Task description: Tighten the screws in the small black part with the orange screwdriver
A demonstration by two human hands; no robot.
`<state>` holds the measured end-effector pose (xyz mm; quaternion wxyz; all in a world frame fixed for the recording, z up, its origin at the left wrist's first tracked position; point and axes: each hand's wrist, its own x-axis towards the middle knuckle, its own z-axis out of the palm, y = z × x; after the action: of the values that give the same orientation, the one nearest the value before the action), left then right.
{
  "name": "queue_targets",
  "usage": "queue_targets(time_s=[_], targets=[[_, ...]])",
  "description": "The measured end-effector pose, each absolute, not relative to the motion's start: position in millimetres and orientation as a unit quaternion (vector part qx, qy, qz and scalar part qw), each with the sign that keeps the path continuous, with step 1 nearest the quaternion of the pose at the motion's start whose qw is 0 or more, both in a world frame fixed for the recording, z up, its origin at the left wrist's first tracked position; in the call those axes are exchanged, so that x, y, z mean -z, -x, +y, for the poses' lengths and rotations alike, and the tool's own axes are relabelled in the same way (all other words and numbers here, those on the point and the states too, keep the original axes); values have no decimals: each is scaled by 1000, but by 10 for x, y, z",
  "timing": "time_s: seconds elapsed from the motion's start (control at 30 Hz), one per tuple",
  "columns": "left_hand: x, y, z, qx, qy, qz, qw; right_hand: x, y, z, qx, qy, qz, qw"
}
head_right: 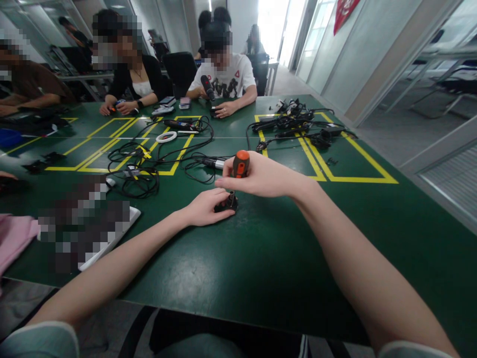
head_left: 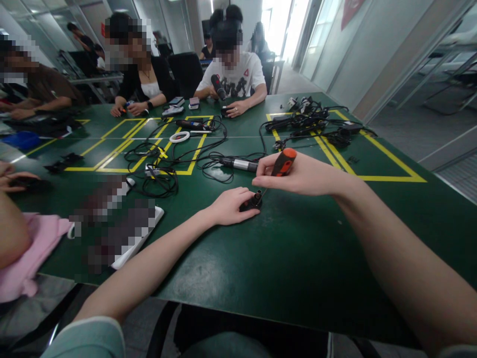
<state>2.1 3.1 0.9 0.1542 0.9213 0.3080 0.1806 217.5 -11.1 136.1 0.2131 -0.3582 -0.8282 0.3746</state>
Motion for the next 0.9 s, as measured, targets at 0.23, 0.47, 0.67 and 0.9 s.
queue_targets(time_s=[0.23,0.47,0.67,0.9], targets=[[-11,-18,33,-184,-919,309,163,-1402,-2200,-104,-353,344,-845,208],[8,-21,37,-182,-919,312,159,-1321,-2141,-104,-357,343,-842,213],[-1,-18,34,-185,-919,310,160,-1351,-2147,-112,-352,367,-831,226],[12,-13,43,-187,-919,307,161,-1327,-2148,-97,-339,347,-848,213]])
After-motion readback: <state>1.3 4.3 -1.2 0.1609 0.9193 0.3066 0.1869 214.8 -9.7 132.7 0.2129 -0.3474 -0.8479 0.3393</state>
